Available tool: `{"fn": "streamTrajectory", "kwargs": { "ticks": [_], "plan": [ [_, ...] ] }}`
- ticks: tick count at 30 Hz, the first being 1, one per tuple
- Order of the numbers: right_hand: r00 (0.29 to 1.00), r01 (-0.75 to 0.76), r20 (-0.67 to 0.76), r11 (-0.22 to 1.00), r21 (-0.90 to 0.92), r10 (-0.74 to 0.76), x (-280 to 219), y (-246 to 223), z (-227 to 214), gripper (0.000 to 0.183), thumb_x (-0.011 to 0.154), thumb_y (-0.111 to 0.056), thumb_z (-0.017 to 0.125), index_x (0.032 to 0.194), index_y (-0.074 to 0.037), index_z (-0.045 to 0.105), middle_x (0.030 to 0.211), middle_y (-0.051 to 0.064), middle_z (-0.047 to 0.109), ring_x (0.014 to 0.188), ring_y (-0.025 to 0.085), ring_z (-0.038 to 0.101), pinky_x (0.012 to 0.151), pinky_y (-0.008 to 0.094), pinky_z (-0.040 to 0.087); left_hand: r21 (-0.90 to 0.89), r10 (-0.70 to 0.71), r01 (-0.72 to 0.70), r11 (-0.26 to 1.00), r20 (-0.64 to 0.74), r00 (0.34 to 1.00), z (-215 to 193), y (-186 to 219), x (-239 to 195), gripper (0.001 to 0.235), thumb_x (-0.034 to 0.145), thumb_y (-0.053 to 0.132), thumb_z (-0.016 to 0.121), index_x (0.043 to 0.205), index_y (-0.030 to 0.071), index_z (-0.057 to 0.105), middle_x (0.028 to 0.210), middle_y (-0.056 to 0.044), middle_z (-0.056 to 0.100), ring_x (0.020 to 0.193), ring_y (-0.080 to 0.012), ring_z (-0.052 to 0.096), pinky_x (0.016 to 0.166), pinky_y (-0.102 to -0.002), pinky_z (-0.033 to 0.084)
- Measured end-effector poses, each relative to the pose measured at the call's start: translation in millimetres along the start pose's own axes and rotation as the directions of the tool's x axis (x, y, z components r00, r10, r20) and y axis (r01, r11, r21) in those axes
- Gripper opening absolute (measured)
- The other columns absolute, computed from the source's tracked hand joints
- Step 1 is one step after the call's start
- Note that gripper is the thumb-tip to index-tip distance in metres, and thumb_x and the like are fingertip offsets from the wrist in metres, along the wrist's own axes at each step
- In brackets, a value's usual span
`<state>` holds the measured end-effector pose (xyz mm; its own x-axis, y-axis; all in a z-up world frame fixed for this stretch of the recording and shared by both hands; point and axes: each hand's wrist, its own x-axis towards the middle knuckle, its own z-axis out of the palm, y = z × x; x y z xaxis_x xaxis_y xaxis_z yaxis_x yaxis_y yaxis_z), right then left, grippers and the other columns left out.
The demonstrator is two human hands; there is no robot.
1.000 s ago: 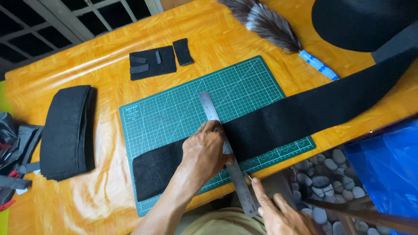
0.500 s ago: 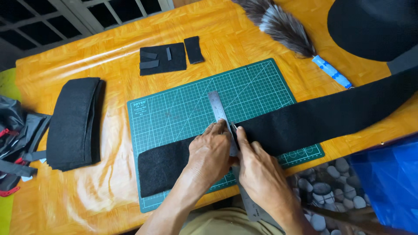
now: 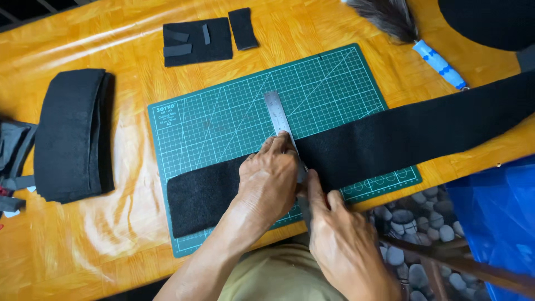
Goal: The person uses a metal ruler and a red utility knife to cut a long strip of black fabric on a green cutting mat. They align the ruler along the fabric and slice through it to create straight edges, repeating the process to trim the material.
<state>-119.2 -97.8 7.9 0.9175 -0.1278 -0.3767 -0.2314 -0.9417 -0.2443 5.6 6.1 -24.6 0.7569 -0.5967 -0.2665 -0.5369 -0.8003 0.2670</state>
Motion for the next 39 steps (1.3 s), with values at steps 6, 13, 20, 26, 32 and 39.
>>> {"fn": "streamTrajectory", "kwargs": {
  "ticks": [6,13,20,26,32,39],
  "plan": [
    [0.988,-0.087,0.120,0.993,-0.075,0.095,-28,10,27,0.081,0.097,-0.030,0.043,0.169,-0.025,0.007,0.123,0.013,0.047,0.075,0.046,0.073,0.065,0.065,0.060,0.033,0.016,-0.014,0.999,-0.061,0.998,-1,2,-2,0.086,0.068,0.038,0.098,0.132,0.000,0.056,0.135,-0.012,0.053,0.134,-0.0358,0.052,0.088,-0.053,0.057],
    [0.998,-0.049,-0.038,0.999,0.003,0.049,-54,46,38,0.073,0.098,-0.038,0.051,0.165,-0.039,0.024,0.093,0.002,0.057,0.056,0.036,0.069,0.051,0.056,0.056,0.034,0.040,-0.039,0.999,-0.043,0.998,-4,1,-3,0.080,0.070,0.041,0.097,0.127,-0.001,0.059,0.132,-0.013,0.054,0.129,-0.0371,0.055,0.092,-0.052,0.057],
    [0.866,0.033,-0.485,0.954,0.297,0.121,-18,52,13,0.089,0.080,-0.040,0.076,0.156,-0.011,0.040,0.123,0.024,0.068,0.097,0.043,0.071,0.076,0.050,0.058,-0.023,0.044,-0.046,0.999,-0.066,0.997,-8,1,-11,0.056,0.070,0.035,0.096,0.110,0.005,0.070,0.130,-0.009,0.055,0.125,-0.0342,0.055,0.090,-0.053,0.056],
    [0.806,0.204,-0.590,0.919,0.338,0.038,28,53,12,0.095,0.080,-0.028,0.086,0.155,0.003,0.035,0.140,0.028,0.057,0.105,0.040,0.068,0.081,0.043,0.059,-0.026,0.053,-0.056,0.998,-0.124,0.991,-5,0,-8,0.055,0.067,0.034,0.097,0.105,0.006,0.071,0.127,-0.007,0.057,0.122,-0.0311,0.057,0.088,-0.049,0.056],
    [0.841,0.159,-0.536,0.910,0.384,0.079,37,58,10,0.091,0.085,-0.027,0.080,0.158,0.001,0.032,0.141,0.025,0.058,0.090,0.034,0.073,0.077,0.047,0.058,0.001,0.073,-0.074,0.997,-0.125,0.989,-2,0,-6,0.058,0.068,0.037,0.097,0.106,0.004,0.069,0.132,-0.008,0.056,0.126,-0.0300,0.055,0.088,-0.048,0.056],
    [0.897,0.202,-0.440,0.920,0.336,-0.037,20,40,-10,0.070,0.101,-0.015,0.053,0.163,0.001,0.025,0.116,0.025,0.059,0.095,0.041,0.065,0.078,0.052,0.053,-0.014,0.047,-0.049,0.999,-0.115,0.992,0,-1,-6,0.066,0.067,0.037,0.098,0.114,0.002,0.069,0.143,-0.012,0.054,0.133,-0.0348,0.052,0.097,-0.051,0.052]
  ]
}}
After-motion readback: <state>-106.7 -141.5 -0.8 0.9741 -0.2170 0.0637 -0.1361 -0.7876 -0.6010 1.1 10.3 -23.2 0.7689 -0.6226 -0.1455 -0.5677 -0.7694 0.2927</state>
